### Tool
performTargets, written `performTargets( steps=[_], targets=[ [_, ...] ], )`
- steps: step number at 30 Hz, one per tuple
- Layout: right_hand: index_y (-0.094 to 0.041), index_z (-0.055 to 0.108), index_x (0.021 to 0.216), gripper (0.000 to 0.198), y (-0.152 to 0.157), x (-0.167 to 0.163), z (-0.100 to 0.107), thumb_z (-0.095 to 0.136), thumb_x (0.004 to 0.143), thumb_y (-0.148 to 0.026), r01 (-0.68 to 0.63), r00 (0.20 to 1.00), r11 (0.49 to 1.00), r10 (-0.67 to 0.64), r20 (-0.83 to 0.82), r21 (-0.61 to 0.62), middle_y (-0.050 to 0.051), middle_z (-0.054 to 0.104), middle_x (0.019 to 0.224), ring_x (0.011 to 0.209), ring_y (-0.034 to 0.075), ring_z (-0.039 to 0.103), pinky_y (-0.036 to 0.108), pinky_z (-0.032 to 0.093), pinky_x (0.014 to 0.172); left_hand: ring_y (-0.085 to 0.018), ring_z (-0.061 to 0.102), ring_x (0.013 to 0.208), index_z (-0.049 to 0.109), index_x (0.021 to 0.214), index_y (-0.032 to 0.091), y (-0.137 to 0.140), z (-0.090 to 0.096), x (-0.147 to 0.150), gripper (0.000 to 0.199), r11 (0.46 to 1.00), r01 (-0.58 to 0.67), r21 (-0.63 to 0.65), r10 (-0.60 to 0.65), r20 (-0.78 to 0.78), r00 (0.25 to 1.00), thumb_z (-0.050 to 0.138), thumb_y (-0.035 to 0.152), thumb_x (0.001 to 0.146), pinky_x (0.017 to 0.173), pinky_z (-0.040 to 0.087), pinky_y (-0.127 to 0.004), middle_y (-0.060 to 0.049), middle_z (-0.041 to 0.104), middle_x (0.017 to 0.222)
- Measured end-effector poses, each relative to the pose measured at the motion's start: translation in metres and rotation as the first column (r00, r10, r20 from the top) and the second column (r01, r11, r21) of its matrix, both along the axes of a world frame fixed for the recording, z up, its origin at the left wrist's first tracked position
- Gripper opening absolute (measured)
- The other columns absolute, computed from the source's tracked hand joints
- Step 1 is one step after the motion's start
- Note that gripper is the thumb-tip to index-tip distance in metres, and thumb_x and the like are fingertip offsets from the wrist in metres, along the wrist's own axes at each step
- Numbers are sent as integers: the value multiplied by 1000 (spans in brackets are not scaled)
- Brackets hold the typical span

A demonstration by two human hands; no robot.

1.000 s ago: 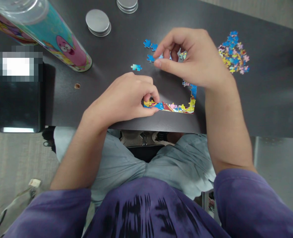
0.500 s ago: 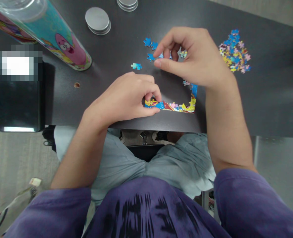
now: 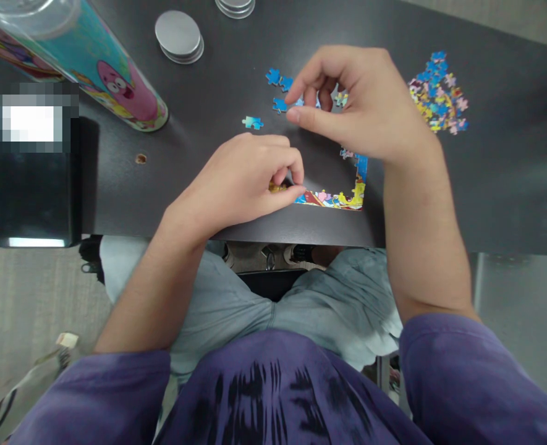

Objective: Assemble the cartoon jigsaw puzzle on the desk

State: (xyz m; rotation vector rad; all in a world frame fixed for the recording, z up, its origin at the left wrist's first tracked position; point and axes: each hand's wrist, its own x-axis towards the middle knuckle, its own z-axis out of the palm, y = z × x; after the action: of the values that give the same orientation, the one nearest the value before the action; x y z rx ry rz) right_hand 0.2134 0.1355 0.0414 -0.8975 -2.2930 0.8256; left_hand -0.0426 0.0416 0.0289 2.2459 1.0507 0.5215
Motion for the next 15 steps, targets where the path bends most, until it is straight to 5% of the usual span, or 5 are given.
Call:
performTargets(
  steps=[8, 15],
  targets=[
    [-29, 89, 108, 18, 4, 8, 5, 88, 107, -11, 62, 995, 996, -56, -83, 70, -2, 88, 97, 88, 20, 78, 39, 58, 85, -28, 76, 96, 89, 112, 33, 7, 16, -33, 12, 986, -162, -37, 164, 54, 985, 84, 44, 112, 85, 60, -45, -4, 79, 97],
    [-35, 84, 99, 15, 7, 20, 10, 84, 105, -21, 229, 972, 967, -223, -68, 107, 1, 86, 96, 84, 23, 72, 44, 53, 82, -22, 70, 86, 90, 111, 30, 12, 9, -42, 16, 991, -109, -76, 117, 105, 988, 89, 44, 104, 83, 53, -41, 0, 72, 91]
  ],
)
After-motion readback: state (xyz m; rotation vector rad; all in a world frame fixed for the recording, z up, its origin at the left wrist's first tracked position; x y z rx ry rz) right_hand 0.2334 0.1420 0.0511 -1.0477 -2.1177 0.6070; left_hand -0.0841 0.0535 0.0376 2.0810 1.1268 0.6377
